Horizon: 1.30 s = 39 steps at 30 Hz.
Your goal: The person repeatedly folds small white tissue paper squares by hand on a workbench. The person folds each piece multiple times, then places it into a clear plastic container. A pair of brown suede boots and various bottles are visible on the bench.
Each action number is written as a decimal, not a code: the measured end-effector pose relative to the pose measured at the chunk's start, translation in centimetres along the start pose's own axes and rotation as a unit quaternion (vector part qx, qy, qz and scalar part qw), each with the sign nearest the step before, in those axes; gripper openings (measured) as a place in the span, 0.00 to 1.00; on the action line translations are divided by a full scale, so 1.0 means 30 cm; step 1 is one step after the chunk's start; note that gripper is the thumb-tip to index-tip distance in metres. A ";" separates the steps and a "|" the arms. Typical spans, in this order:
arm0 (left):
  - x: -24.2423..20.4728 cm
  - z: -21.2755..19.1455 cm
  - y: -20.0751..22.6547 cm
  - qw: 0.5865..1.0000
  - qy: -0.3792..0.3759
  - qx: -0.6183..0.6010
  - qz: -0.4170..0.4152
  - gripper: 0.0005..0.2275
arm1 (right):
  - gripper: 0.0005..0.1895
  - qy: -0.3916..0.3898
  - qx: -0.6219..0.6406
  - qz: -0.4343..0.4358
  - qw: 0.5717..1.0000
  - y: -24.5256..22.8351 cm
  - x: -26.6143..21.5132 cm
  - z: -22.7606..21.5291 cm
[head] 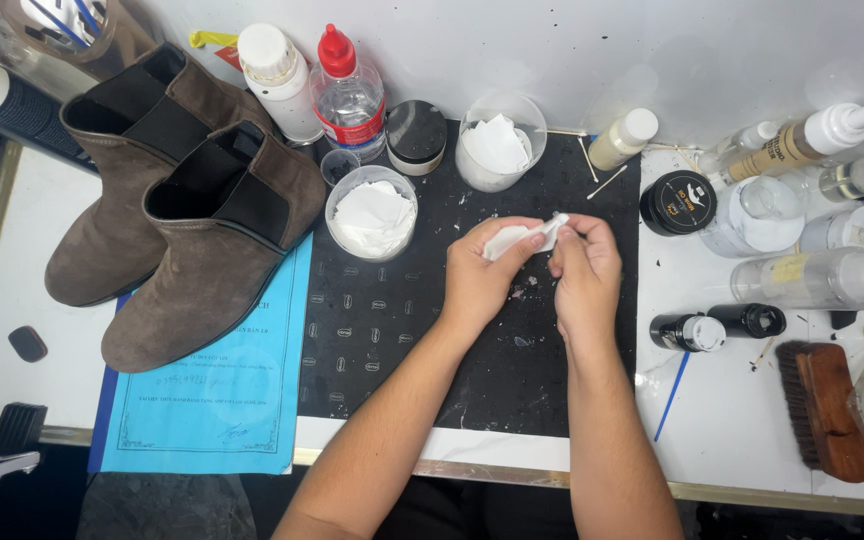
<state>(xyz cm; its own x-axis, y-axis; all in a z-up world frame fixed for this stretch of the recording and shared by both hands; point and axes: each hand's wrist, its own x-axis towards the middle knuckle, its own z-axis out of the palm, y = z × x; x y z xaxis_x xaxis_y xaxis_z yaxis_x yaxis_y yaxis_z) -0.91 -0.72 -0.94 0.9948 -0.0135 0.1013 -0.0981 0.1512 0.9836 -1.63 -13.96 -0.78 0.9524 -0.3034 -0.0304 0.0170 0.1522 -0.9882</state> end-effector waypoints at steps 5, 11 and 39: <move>0.031 0.000 -0.088 0.949 0.020 -0.251 -0.189 0.12 | 0.07 -0.008 -0.061 -0.168 0.984 -0.137 -0.087 0.150; 0.010 0.002 -0.066 0.951 -0.014 -0.276 -0.137 0.10 | 0.12 -0.168 -0.454 -0.371 0.792 -0.229 -0.118 0.382; 0.015 -0.004 0.019 0.987 0.004 -0.083 -0.139 0.09 | 0.06 -0.103 -0.058 -0.039 0.992 -0.036 -0.005 -0.074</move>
<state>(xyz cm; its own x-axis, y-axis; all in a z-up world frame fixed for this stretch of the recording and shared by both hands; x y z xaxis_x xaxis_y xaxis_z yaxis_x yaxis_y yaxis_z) -0.52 -0.52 -0.35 0.9829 -0.0701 -0.1701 0.1834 0.3032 0.9351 -2.47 -16.16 -0.04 0.9918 -0.1095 0.0658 0.0687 0.0236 -0.9974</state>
